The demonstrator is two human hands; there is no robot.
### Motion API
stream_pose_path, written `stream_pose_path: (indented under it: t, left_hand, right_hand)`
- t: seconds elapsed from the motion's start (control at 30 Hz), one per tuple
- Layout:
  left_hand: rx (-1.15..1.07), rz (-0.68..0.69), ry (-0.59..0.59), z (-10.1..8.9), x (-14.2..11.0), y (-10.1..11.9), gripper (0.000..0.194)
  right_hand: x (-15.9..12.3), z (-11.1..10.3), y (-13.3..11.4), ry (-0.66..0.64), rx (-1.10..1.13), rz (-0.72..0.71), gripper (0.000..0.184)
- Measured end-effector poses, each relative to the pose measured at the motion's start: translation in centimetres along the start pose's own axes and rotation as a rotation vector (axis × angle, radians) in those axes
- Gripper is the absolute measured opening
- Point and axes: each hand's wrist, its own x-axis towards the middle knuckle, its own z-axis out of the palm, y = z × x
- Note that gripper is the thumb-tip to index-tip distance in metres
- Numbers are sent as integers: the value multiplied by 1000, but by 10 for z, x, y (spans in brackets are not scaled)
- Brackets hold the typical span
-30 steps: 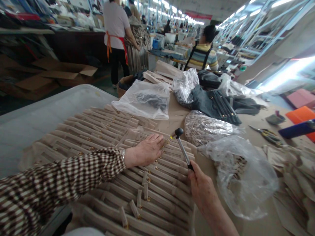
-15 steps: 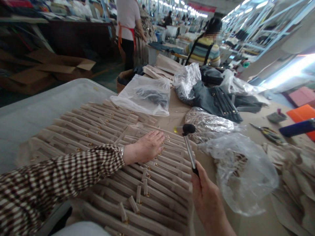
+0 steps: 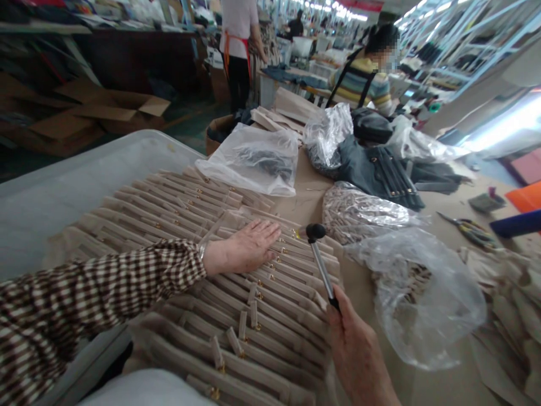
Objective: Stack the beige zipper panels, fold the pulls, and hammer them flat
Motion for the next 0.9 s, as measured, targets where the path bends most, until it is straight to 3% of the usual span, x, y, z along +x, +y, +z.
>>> stream_pose_path:
  t: [0.13,0.37,0.43,0.57,0.77,0.9]
  left_hand:
    - [-20,-21,-28,6,4,-6,64]
    - [-12,-28,29,6,16,-9,65]
    - [-1,-34,32,7,16,-8,64]
    - [32,-19,52,9,14,-8,63]
    - [16,-36,19,5,14,-7,64]
    - [26,-45,7,6,15,-8,65]
  right_hand:
    - [3,9,0,-101,11,2,46]
    - [24,16,-3,-140,-16,37,52]
    - [24,13,-7,-104,-8,8,51]
    - [20,11,-7,89,33,-60,50]
    - [27,16,8,-119,-68,-117,45]
    - [16,4,2,30,-12,-124,44]
